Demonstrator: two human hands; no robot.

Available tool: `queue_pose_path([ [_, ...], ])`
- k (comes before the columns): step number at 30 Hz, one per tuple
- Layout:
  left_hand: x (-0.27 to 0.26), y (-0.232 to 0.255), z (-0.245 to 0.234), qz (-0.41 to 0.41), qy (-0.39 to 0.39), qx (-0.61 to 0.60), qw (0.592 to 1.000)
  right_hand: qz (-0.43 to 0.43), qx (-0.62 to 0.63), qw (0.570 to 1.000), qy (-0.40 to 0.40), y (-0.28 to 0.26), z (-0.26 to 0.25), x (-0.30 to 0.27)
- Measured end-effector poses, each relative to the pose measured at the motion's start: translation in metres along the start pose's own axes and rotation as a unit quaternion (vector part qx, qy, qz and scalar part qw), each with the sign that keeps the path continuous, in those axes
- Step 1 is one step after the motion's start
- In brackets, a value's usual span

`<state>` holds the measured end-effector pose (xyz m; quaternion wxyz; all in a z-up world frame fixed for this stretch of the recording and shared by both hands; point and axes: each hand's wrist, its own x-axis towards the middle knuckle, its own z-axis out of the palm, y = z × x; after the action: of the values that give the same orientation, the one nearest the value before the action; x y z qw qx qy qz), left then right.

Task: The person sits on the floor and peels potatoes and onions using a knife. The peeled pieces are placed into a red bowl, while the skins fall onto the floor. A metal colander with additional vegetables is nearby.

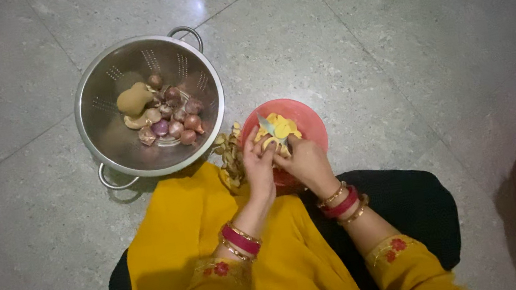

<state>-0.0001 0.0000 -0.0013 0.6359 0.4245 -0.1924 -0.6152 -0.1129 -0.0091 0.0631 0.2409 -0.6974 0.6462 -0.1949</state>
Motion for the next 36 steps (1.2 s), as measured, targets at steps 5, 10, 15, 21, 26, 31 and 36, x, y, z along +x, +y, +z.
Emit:
queue_pose_path([
  [5, -0.001, 0.000, 0.000, 0.002, -0.001, 0.008, 1.000, -0.026, -0.029, 0.999, -0.005, 0.003, 0.004, -0.004],
  [10, -0.006, 0.002, 0.003, -0.024, 0.023, 0.009, 0.999, -0.050, -0.041, 0.998, -0.009, -0.001, 0.009, -0.012],
  [15, -0.010, 0.006, 0.006, -0.030, 0.032, 0.031, 0.999, -0.053, -0.059, 0.996, -0.034, -0.005, 0.009, -0.015],
  [21, -0.002, -0.003, 0.001, 0.015, -0.004, 0.000, 1.000, 0.010, -0.018, 1.000, 0.004, -0.004, -0.001, 0.000],
  [26, -0.001, -0.003, 0.002, 0.015, -0.019, 0.008, 1.000, -0.003, -0.030, 1.000, 0.007, -0.001, 0.001, 0.002],
  [31, -0.001, -0.010, -0.001, 0.019, -0.009, -0.001, 1.000, -0.007, -0.043, 0.999, -0.023, 0.001, 0.004, -0.002],
  [36, -0.003, -0.006, 0.001, -0.007, 0.015, 0.015, 1.000, -0.017, -0.094, 0.995, -0.022, 0.000, 0.014, -0.010],
])
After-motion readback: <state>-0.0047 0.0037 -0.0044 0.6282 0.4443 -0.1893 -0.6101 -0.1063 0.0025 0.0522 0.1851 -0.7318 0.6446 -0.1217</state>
